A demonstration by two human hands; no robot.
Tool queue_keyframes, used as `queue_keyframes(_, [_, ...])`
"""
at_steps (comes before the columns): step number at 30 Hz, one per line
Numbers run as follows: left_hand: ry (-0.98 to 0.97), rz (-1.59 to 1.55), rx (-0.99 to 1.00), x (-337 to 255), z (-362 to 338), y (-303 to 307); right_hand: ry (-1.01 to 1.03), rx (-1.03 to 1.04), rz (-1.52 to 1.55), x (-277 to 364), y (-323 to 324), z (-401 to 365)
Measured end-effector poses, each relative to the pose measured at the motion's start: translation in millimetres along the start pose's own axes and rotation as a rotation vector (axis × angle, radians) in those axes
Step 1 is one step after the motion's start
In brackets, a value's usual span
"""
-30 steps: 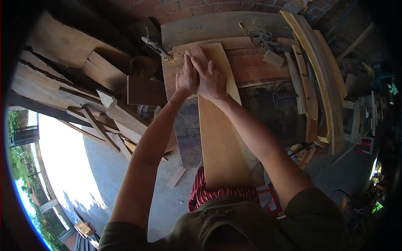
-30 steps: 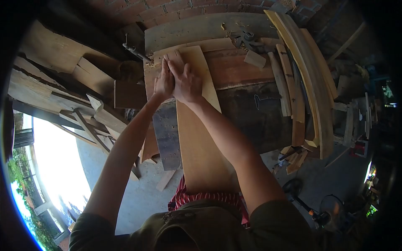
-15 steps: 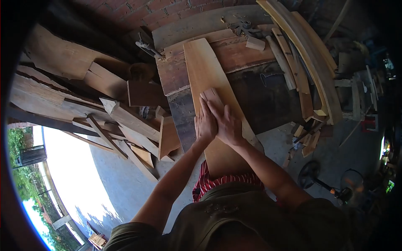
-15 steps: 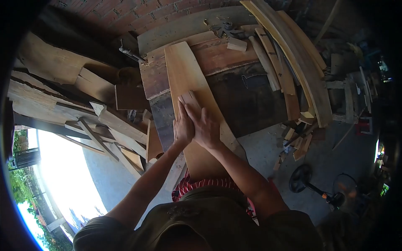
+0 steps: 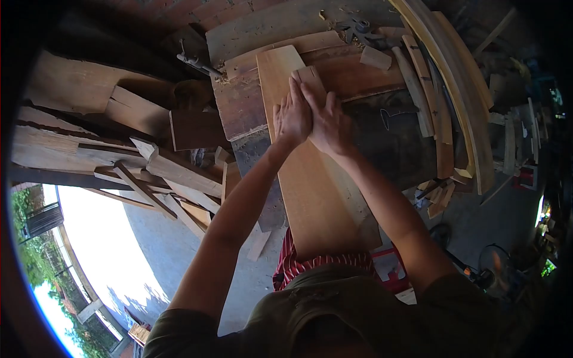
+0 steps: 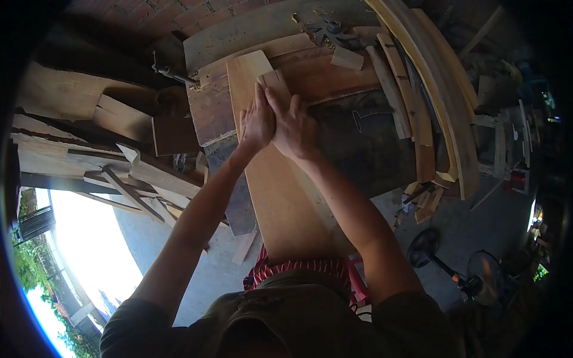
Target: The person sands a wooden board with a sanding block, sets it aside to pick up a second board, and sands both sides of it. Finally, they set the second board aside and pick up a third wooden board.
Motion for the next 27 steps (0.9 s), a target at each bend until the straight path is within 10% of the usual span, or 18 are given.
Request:
queue_keyframes(5, [0.05,0.044,0.098,0,136,5,-0.093,0.028,0.054,-24,-31,121])
queue_keyframes(11, [0.048,0.077,-0.004,-13,144,0,-0.134,0.076,-0.018,-39,-26,132])
queue_keyframes(19, [-0.03,-0.112,-0.22,32,-188,27,0.031,-0.166,-0.223,-79,41,-36])
queue_keyframes(24, [0.246,-0.218,-0.069,79,-356,16,0.124,-0.014,0.035,-39,83,-222])
queue_keyframes(27, [0.742,-1.006,0.375,97,-364,-22,0.146,0.152,0.107,-16,73,-315])
Point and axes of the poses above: each hand's wrist, its own z-axis towards the middle knuckle, its own y-axis out of the back of the hand, x = y × z, the point moved 4 cm from there along z, towards the middle knuckle, and after that the axes turned 7 degrees about -x, right-handed, at the moved point
